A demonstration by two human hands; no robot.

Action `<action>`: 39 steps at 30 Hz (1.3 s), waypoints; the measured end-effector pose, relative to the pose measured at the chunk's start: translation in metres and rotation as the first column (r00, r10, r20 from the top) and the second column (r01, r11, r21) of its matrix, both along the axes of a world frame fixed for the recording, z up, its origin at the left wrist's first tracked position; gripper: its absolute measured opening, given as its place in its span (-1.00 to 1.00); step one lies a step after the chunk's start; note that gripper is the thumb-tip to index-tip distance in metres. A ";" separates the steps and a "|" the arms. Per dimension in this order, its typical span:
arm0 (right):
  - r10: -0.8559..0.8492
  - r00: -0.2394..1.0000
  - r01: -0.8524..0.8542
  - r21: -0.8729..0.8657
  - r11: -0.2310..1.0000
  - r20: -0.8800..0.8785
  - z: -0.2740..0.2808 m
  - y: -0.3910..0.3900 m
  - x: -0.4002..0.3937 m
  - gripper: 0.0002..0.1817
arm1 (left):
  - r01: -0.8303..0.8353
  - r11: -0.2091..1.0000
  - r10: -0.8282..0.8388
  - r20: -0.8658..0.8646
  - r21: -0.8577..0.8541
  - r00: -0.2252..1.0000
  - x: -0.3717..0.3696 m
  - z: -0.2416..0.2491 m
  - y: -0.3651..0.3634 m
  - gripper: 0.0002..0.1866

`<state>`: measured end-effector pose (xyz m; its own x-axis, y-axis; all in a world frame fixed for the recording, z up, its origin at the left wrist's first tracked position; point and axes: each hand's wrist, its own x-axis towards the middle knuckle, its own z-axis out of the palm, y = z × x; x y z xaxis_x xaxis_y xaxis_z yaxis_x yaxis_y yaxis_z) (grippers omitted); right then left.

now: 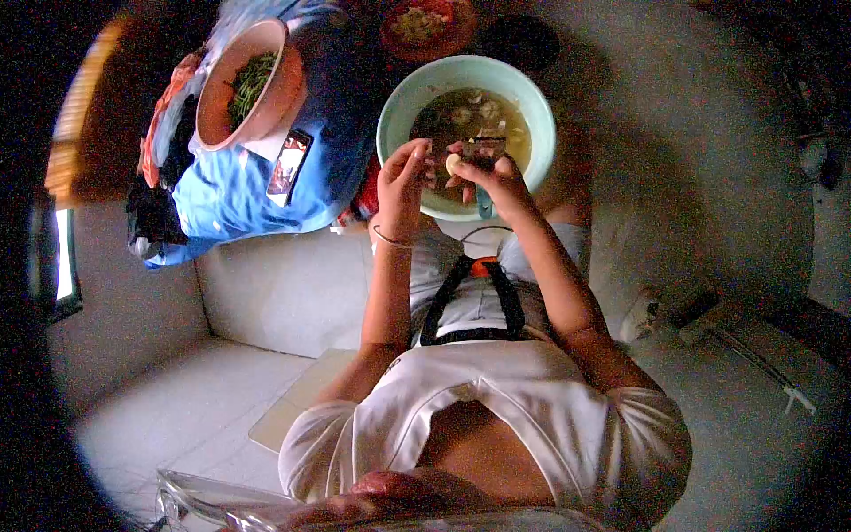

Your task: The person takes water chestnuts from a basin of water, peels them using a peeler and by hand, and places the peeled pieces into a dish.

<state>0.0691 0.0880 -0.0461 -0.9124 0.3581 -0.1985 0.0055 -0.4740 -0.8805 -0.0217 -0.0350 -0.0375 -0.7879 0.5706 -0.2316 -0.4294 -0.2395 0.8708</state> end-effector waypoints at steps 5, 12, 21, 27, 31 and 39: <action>0.022 0.999 -0.024 -0.058 0.998 -0.040 0.005 0.004 0.001 -0.66 | 0.034 0.986 -0.038 0.021 0.162 0.999 -0.010 -0.025 0.006 -0.79; -0.039 0.986 0.007 -0.186 0.982 -0.165 -0.006 0.013 0.007 -0.72 | -0.129 0.750 -0.634 -0.760 -0.649 0.144 -0.017 -0.086 0.023 -0.62; -0.007 0.960 -0.116 -0.418 0.901 -0.281 -0.010 0.015 0.007 -0.63 | -0.368 0.773 -0.552 -0.834 -0.517 0.012 -0.006 -0.057 0.022 -0.78; -0.021 0.971 -0.071 -0.366 0.928 -0.239 -0.004 0.014 0.009 -0.67 | -0.155 0.734 -0.598 -0.737 -0.662 0.317 -0.013 -0.048 0.017 -0.83; -0.047 0.992 0.009 -0.319 0.948 -0.113 0.008 0.009 0.007 -0.67 | -0.307 0.802 -0.459 -0.858 -0.512 0.230 -0.013 -0.037 0.012 -0.74; -0.217 0.975 0.213 0.091 0.973 0.042 -0.011 -0.003 0.000 -0.70 | 0.025 0.990 -0.116 -0.678 -0.141 0.726 0.013 -0.002 0.016 -0.75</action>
<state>0.0694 0.0850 -0.0567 -0.8014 0.5625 -0.2034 -0.0419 -0.3921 -0.9190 -0.0085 -0.0191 -0.0400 -0.7165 0.6358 0.2868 0.2813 -0.1129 0.9530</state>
